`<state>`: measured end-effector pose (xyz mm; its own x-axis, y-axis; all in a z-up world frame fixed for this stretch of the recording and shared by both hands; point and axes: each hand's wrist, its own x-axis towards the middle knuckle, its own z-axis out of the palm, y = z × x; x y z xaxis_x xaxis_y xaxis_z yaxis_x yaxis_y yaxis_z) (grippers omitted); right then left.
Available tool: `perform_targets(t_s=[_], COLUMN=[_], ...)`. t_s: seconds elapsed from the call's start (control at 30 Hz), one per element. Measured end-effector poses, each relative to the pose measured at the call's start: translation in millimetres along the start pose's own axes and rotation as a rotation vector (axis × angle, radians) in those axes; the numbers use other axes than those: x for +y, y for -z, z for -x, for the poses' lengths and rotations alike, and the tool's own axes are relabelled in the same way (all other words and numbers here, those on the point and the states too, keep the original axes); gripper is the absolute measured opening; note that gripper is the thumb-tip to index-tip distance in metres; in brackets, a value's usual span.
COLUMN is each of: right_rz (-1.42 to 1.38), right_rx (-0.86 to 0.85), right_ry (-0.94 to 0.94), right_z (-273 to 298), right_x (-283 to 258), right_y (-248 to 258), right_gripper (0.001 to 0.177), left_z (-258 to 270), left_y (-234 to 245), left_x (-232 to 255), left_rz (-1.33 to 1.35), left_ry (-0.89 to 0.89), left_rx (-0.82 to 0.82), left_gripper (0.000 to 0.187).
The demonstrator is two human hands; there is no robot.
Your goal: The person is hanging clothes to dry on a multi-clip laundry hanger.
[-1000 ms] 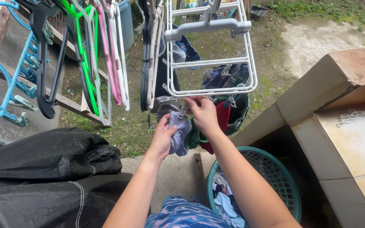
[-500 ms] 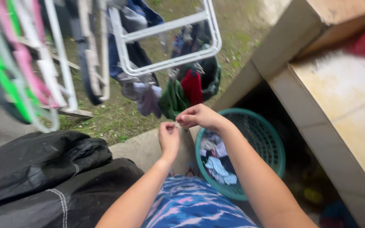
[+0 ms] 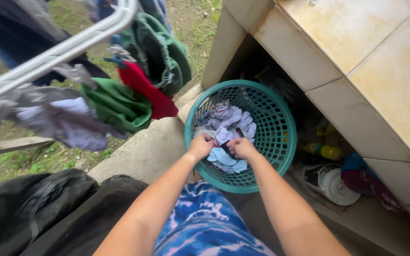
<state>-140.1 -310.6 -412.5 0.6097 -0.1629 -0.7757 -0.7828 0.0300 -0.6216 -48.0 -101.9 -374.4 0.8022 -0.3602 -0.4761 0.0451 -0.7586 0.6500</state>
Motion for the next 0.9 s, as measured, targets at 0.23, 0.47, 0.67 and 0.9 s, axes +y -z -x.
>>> perform_targets(t_s=[0.23,0.47,0.67,0.9], right_rz=[0.455,0.327,-0.514,-0.330], right_rx=[-0.061,0.126,-0.351,-0.043], right_ry=[0.354,0.129,0.249,0.557], right_z=[-94.5,-32.1,110.8,183.7], right_x=[183.5,53.9,-151.8,-277.2], right_y=[-53.2,-26.5,28.5,44.7], right_gripper=[0.048,0.011,0.019,0.029], left_z=[-25.2,6.5,36.7,106.7], left_y=[-46.5,-20.5,38.1,185.5], left_x=[-42.9,-18.2,46.2,172.9], left_rz=[-0.011,0.051,0.051,0.216], left_ry=[-0.005,-0.073,-0.522,-0.368], left_rx=[-0.008,-0.034,0.054,0.242], left_gripper=[0.036,0.058,0.080,0.030])
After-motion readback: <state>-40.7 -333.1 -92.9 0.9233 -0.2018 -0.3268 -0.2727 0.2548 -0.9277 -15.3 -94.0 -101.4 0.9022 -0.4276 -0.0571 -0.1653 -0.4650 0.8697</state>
